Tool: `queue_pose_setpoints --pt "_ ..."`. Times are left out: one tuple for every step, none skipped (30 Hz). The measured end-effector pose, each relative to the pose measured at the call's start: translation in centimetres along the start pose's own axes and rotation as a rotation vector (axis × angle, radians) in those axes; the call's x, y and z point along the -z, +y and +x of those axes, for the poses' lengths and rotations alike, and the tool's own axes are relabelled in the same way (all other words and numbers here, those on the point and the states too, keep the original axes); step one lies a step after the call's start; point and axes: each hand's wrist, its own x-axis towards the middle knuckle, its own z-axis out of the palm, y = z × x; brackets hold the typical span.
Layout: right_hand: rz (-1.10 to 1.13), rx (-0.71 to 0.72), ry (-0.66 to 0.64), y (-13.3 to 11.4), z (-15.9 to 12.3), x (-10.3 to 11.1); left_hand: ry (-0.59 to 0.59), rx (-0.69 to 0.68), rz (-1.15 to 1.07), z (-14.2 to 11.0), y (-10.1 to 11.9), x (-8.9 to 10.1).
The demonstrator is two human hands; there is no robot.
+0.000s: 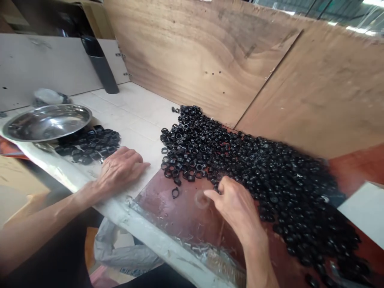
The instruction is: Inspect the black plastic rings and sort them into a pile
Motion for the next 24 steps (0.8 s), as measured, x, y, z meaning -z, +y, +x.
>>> queue_pose_setpoints --pt "-0.048 -0.03 -0.055 0.9 -0.1 0.7 0.001 -0.001 -0.049 -0.2 0.4 0.2" --pt "-0.077 -0.045 -0.116 1.4 -0.2 1.0 -0.03 0.005 -0.134 -0.5 1.2 0.4" --pt "-0.09 -0.049 -0.17 1.6 -0.2 1.0 -0.094 0.007 -0.252 -0.8 2.3 0.5" --pt "-0.093 -0.039 -0.208 1.6 -0.1 0.7 -0.184 0.009 -0.376 -1.1 3.5 0.4" --pt "-0.094 -0.022 -0.227 1.2 0.0 0.1 -0.262 -0.006 -0.467 -1.4 4.8 0.2" --pt "-0.096 -0.002 -0.232 0.7 0.1 -0.6 -0.306 -0.042 -0.503 -1.4 6.0 -0.1" --pt "-0.096 0.021 -0.23 0.1 0.3 -1.3 -0.323 -0.082 -0.486 -1.4 7.0 -0.6" --pt "-0.094 0.044 -0.219 -0.5 0.4 -2.0 -0.331 -0.132 -0.448 -1.2 7.7 -1.1" --pt "-0.085 0.067 -0.209 -1.0 0.6 -2.6 -0.337 -0.175 -0.407 -0.9 8.2 -1.6" --pt "-0.071 0.086 -0.197 -1.4 0.7 -3.1 -0.34 -0.207 -0.374 -0.6 8.5 -2.0" --pt "-0.052 0.102 -0.181 -1.7 0.7 -3.5 -0.341 -0.228 -0.358 -0.3 8.6 -2.4" --pt "-0.03 0.116 -0.162 -1.9 0.7 -3.8 -0.334 -0.237 -0.359 0.0 8.5 -2.7" --pt "-0.009 0.125 -0.144 -2.1 0.7 -4.0 -0.316 -0.241 -0.372 0.2 8.3 -3.0" --pt "0.006 0.131 -0.133 -2.2 0.7 -4.2 -0.29 -0.244 -0.393 0.3 8.2 -3.2" --pt "0.021 0.139 -0.129 -2.3 0.7 -4.3 -0.26 -0.245 -0.418 0.3 8.0 -3.3" --pt "0.041 0.15 -0.13 -2.4 0.6 -4.5 -0.229 -0.242 -0.447 0.2 7.9 -3.4" --pt "0.078 0.163 -0.134 -2.5 0.6 -4.6 -0.199 -0.233 -0.475 0.2 7.9 -3.5" --pt "0.133 0.174 -0.137 -2.6 0.6 -4.7 -0.174 -0.216 -0.502 0.1 7.9 -3.6" --pt "0.205 0.177 -0.14 -2.8 0.6 -4.7 -0.156 -0.193 -0.527 0.0 7.9 -3.6" --pt "0.293 0.17 -0.145 -3.1 0.6 -4.6 -0.145 -0.166 -0.552 0.0 7.9 -3.7" --pt "0.391 0.154 -0.151 -3.3 0.6 -4.5 -0.139 -0.14 -0.577 -0.1 7.9 -3.7" --pt "0.487 0.134 -0.158 -3.6 0.5 -4.4 -0.139 -0.116 -0.602 0.0 7.9 -3.6" --pt "0.572 0.121 -0.164 -3.9 0.5 -4.3 -0.145 -0.098 -0.629 0.0 7.9 -3.6" --pt "0.639 0.123 -0.165 -4.2 0.4 -4.1 -0.151 -0.088 -0.66 0.1 7.9 -3.5"
